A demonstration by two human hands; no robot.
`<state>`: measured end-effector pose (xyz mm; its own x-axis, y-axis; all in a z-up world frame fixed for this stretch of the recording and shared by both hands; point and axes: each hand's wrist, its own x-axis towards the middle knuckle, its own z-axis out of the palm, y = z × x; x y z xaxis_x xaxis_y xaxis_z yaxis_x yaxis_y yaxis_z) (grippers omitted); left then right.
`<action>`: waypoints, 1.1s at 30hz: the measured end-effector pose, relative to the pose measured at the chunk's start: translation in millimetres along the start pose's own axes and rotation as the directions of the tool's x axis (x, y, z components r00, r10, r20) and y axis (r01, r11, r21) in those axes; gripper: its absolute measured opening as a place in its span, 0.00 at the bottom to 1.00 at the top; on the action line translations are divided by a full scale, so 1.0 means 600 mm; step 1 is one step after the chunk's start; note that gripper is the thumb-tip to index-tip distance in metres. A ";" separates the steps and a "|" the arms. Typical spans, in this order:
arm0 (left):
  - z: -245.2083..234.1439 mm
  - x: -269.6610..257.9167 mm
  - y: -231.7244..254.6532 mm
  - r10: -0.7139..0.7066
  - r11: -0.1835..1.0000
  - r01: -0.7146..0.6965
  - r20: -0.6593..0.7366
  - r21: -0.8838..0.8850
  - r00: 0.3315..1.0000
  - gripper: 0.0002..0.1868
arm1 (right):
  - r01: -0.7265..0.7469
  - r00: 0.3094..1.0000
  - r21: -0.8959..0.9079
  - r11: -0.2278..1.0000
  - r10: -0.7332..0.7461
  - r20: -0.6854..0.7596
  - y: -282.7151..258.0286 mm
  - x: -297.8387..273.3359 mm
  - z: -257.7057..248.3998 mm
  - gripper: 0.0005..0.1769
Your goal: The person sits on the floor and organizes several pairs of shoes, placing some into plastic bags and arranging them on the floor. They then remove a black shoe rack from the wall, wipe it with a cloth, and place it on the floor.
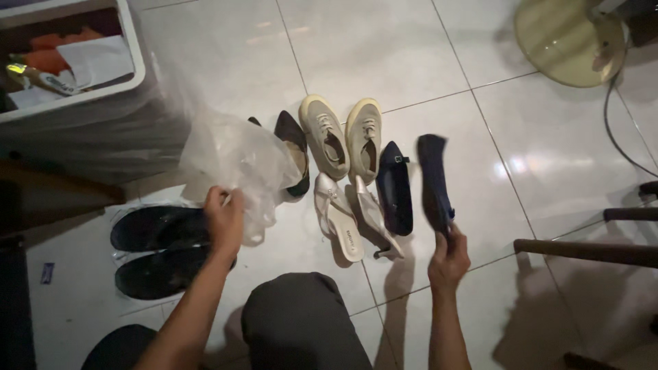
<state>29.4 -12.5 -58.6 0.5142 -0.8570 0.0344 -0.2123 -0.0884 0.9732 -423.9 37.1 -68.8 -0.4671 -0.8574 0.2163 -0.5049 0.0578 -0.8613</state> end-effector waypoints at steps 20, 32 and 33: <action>-0.093 -0.049 0.060 -0.278 0.944 0.277 0.020 -0.180 0.960 0.25 | 0.320 0.945 -0.371 0.872 -0.266 0.189 0.090 0.078 0.090 0.19; -0.067 -0.086 0.088 -0.183 0.874 0.241 0.174 -0.422 0.968 0.13 | -0.298 0.603 0.233 0.926 -0.007 0.798 -0.220 0.000 0.226 0.41; -0.065 -0.086 0.094 -0.136 0.873 0.214 0.203 -0.438 0.970 0.12 | -0.184 0.548 0.312 0.932 -0.166 0.820 -0.267 -0.010 0.245 0.44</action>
<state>23.5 46.4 3.7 0.3592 -0.9219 -0.1450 0.2882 -0.0382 0.9568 -233.5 -42.0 0.1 0.4228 -0.8988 -0.1155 -0.1582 0.0523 -0.9860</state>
